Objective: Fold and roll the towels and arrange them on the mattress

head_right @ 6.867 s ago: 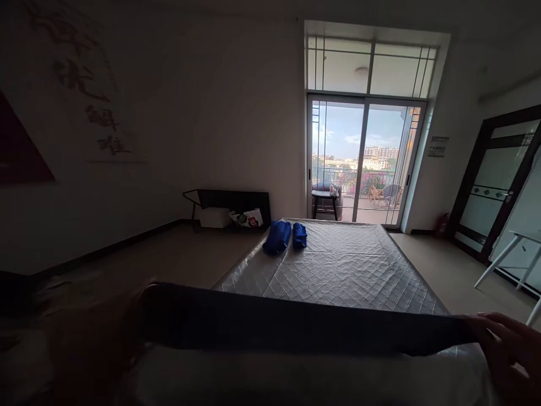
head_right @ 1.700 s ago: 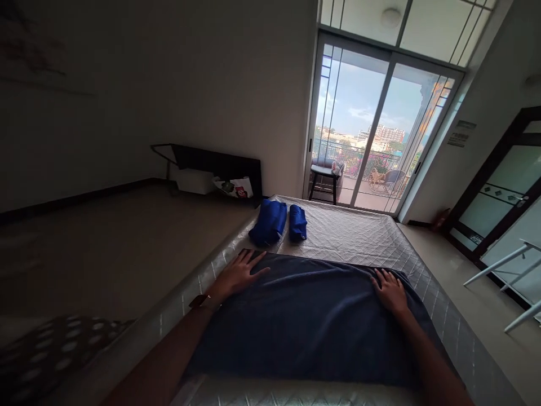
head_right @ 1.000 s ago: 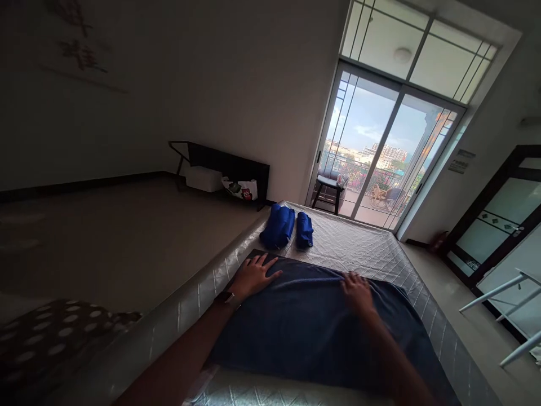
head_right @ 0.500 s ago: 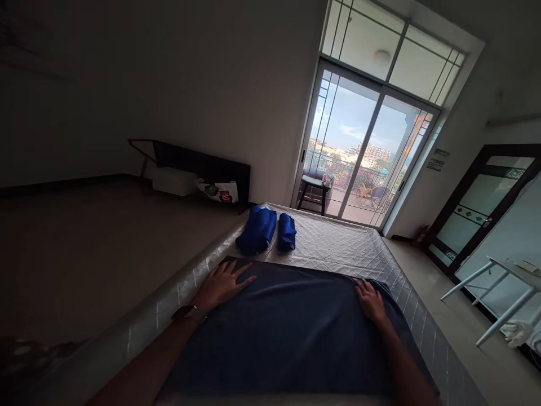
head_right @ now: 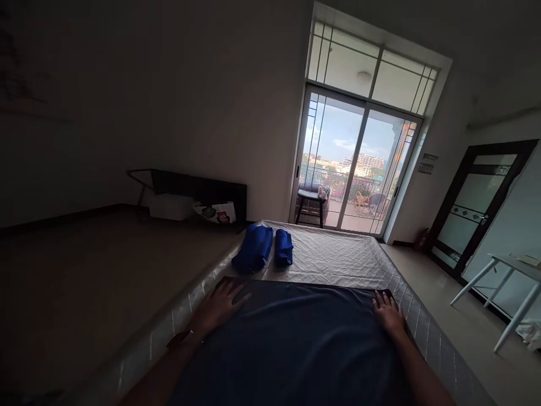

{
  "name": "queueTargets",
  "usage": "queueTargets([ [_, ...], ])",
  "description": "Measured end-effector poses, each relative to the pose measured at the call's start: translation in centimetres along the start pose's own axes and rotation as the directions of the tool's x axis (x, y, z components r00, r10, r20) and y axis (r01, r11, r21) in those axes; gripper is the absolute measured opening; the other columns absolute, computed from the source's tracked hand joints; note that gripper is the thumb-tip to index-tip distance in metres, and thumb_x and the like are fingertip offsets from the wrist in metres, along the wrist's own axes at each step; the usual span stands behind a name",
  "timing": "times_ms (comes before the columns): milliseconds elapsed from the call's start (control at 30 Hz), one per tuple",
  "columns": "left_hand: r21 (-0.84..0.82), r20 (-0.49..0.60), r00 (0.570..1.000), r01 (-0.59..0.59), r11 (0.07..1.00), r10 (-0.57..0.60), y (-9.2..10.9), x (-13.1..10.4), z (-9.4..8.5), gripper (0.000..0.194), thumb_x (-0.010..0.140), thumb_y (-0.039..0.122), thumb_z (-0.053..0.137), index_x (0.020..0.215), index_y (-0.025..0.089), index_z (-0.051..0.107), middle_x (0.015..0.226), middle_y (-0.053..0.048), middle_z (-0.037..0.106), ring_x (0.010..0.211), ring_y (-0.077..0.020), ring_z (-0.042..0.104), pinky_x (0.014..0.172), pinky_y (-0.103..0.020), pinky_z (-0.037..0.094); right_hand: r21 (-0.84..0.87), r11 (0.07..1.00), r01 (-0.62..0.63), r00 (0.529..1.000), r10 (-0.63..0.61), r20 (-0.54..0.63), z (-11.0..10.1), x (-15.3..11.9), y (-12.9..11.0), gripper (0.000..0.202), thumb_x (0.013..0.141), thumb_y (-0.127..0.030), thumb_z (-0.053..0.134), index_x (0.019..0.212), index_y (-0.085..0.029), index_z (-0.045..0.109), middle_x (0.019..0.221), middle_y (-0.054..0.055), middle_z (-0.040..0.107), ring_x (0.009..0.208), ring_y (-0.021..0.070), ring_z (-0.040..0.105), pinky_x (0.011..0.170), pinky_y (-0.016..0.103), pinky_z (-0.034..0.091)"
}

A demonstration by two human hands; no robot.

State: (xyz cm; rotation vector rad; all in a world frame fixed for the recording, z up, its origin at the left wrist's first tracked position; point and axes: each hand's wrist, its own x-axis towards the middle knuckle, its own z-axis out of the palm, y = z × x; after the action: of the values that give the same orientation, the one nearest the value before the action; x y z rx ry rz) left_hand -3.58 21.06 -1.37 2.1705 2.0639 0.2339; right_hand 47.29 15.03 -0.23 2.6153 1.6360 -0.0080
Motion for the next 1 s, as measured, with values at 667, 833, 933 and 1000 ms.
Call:
queueTargets([
  [667, 0.044, 0.062, 0.993, -0.102, 0.994, 0.099, 2.7, -2.4, 0.4, 0.076, 0.095, 0.073, 0.027, 0.159, 0.032, 0.027, 0.167, -0.007, 0.022, 0.155, -0.0323, 0.015, 0.124, -0.055, 0.006, 0.207, 0.806, 0.554, 0.824, -0.567, 0.0, 0.1, -14.4, -14.6, 0.063, 0.104, -0.053, 0.021, 0.16, -0.024, 0.026, 0.165, 0.004, 0.026, 0.154, 0.0226, 0.015, 0.125, 0.048, 0.014],
  [833, 0.045, 0.047, 0.994, -0.104, 0.994, 0.102, 2.5, -2.1, 0.7, 0.079, 0.093, 0.076, 0.027, 0.158, 0.032, 0.027, 0.166, -0.008, 0.024, 0.155, -0.0344, 0.015, 0.123, -0.058, 0.007, 0.165, 0.928, 0.334, 0.941, -0.337, -0.011, 1.3, -12.4, -3.3, 0.064, 0.104, -0.053, 0.019, 0.161, -0.025, 0.025, 0.166, 0.004, 0.022, 0.155, 0.0245, 0.015, 0.124, 0.051, 0.016],
  [933, 0.07, 0.061, 0.994, -0.097, 0.993, 0.093, 2.1, -1.7, 1.1, 0.082, 0.091, 0.078, 0.03, 0.159, 0.032, 0.025, 0.167, -0.009, 0.023, 0.154, -0.0357, 0.015, 0.122, -0.059, 0.008, 0.152, 0.938, 0.313, 0.949, -0.315, -0.009, 1.7, -12.4, -0.7, 0.064, 0.104, -0.052, 0.022, 0.16, -0.023, 0.026, 0.166, 0.004, 0.023, 0.154, 0.0236, 0.016, 0.125, 0.047, 0.016],
  [1000, 0.095, 0.068, 0.993, -0.099, 0.991, 0.092, 1.9, -1.4, 1.4, 0.082, 0.091, 0.077, 0.031, 0.159, 0.033, 0.022, 0.167, -0.009, 0.021, 0.154, -0.036, 0.015, 0.122, -0.06, 0.009, 0.14, 0.937, 0.321, 0.946, -0.323, -0.01, 1.8, -12.5, -0.8, 0.064, 0.104, -0.052, 0.024, 0.16, -0.023, 0.027, 0.166, 0.004, 0.023, 0.155, 0.0233, 0.015, 0.125, 0.046, 0.015],
])
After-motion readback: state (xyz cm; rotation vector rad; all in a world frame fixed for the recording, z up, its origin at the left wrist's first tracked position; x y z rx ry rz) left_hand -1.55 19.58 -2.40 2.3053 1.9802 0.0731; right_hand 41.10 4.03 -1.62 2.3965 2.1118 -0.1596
